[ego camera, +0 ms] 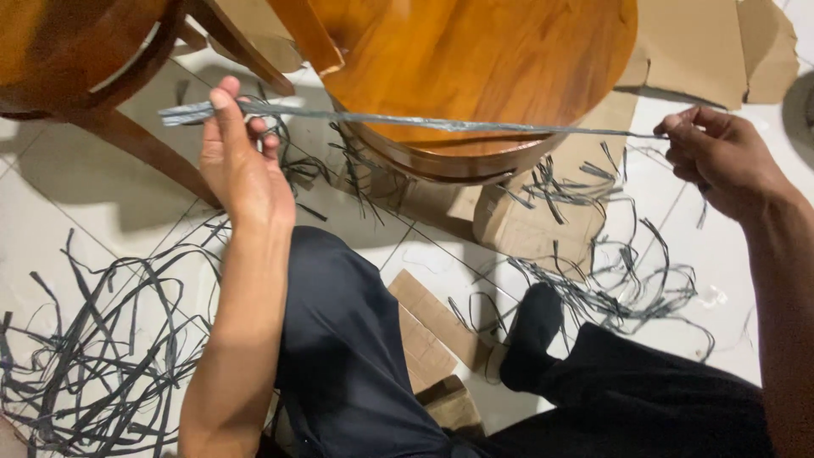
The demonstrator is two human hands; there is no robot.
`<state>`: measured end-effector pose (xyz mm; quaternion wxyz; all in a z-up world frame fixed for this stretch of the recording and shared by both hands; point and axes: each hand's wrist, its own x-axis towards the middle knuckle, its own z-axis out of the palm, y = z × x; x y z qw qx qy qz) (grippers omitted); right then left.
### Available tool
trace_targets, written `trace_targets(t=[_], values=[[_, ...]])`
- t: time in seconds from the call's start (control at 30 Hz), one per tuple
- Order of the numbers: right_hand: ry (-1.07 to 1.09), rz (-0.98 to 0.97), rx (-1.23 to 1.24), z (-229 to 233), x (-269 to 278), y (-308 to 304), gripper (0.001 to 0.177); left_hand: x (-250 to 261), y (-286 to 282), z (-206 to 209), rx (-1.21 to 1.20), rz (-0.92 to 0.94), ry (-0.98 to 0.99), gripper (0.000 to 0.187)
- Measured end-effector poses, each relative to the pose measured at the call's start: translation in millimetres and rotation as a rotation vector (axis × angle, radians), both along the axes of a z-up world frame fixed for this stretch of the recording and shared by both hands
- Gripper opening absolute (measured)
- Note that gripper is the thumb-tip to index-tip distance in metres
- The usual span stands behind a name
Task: Wrapping a wooden chair leg with black plastic strips to create a textured finish
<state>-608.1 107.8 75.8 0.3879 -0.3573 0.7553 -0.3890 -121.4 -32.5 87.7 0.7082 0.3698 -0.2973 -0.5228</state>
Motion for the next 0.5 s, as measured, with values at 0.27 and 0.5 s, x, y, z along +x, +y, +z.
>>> trace_targets(t=[0.27,0.5], values=[[0.263,0.303,0.097,11,56,-14,0.024,35,19,-20,-0.007,0.040,0.042,0.042],[0.501,0.571,0.298,-11,81,-14,0.045,133,36,-49,0.073,0.235,0.000,0.032]])
